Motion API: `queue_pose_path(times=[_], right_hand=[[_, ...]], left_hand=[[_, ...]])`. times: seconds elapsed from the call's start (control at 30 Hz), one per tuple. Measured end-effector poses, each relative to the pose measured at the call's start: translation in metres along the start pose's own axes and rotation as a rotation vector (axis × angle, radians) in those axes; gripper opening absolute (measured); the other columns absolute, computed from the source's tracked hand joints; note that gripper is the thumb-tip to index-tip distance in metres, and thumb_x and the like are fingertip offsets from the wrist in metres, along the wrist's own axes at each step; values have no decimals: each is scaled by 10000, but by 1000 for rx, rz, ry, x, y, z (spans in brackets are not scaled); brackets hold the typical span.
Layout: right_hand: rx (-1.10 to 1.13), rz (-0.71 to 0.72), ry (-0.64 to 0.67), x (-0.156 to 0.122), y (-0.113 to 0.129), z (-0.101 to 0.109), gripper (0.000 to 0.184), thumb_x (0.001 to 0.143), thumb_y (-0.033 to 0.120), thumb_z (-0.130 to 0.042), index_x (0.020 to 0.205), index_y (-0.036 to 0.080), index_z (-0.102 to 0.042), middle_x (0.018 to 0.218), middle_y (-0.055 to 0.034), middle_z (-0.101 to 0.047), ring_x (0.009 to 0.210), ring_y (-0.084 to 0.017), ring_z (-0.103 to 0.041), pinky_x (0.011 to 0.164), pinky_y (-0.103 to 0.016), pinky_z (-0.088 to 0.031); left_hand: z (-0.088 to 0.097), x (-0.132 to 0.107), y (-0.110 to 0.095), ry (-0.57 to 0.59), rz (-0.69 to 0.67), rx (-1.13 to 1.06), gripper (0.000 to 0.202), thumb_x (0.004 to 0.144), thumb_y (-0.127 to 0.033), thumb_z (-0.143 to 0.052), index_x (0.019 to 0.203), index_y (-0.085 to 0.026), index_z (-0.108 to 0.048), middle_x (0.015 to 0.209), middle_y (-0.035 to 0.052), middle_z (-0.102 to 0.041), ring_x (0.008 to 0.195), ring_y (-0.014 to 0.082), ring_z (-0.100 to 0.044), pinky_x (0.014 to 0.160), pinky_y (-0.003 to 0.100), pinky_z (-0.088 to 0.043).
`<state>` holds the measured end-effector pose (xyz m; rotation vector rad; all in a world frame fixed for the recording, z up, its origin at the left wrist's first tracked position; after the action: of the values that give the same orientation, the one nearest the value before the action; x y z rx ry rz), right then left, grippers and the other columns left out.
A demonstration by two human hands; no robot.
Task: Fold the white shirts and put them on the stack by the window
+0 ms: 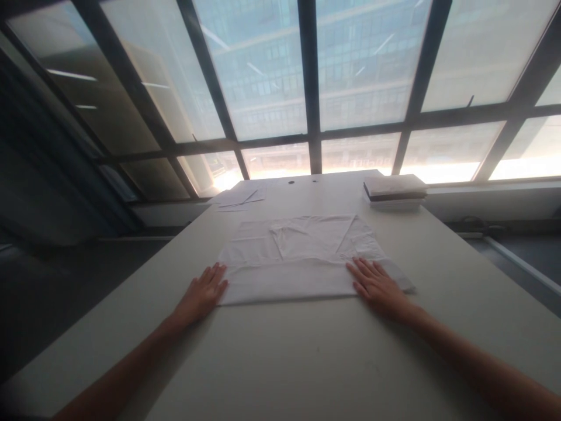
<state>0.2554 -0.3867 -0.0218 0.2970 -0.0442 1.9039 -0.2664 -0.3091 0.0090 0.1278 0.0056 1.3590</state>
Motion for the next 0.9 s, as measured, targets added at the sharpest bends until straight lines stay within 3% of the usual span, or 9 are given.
queue_pose_path(times=[0.17, 0.3, 0.47, 0.6, 0.73, 0.9], right_hand=[[36, 14, -7, -7, 0, 0, 563, 1044, 456, -312, 1582, 293, -307, 1647, -52, -244, 1527, -245, -158, 1230, -522, -173], [78, 22, -66, 8, -10, 16, 544, 1034, 434, -348, 1549, 265, -389, 1633, -70, -287, 1524, -260, -181, 1222, -544, -197], [158, -64, -205, 71, -55, 42, 522, 986, 396, -441, 1449, 173, -534, 1509, -150, -493, 1447, -301, -384, 1182, -524, -323], [230, -120, -202, 134, -98, 43, 460, 928, 334, -516, 1334, 155, -638, 1355, -155, -638, 1289, -300, -578, 1125, -447, -424], [193, -192, -127, 181, -128, 33, 433, 903, 299, -568, 1299, 153, -663, 1292, -155, -678, 1206, -309, -638, 1074, -434, -466], [122, -224, -18, 219, -149, 21, 440, 894, 288, -617, 1312, 154, -654, 1299, -151, -677, 1209, -289, -636, 1063, -398, -465]], left_hand=[[-12, 7, 17, 54, 64, -45, 697, 1002, -560, -223, 1594, -198, -287, 1662, 114, -183, 1520, 397, -148, 1132, 633, -272], [-12, 45, 43, -9, 113, -83, 764, 974, -611, -273, 1583, -150, -304, 1638, 170, -240, 1511, 399, -185, 1144, 601, -276], [12, 120, 50, -109, 8, -175, 776, 949, -637, -313, 1494, -98, -441, 1526, 174, -465, 1445, 304, -389, 1190, 443, -290], [25, 180, 41, -92, -61, -245, 743, 915, -606, -389, 1452, -102, -489, 1494, 153, -512, 1396, 275, -465, 1169, 380, -341], [14, 223, 38, -25, -122, -195, 720, 890, -537, -408, 1454, -95, -481, 1534, 163, -456, 1437, 278, -406, 1173, 407, -319], [-9, 261, 42, 29, -150, -171, 713, 869, -515, -398, 1408, -66, -528, 1520, 198, -459, 1443, 291, -393, 1173, 402, -297]])
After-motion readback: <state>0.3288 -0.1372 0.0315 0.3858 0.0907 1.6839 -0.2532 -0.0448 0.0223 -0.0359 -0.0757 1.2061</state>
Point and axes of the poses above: each hand's wrist, its own x-axis towards the middle knuckle, its own z-axis out of the back of the hand, y = z × x, the point moved 5 cm from there along x, towards the middle knuckle
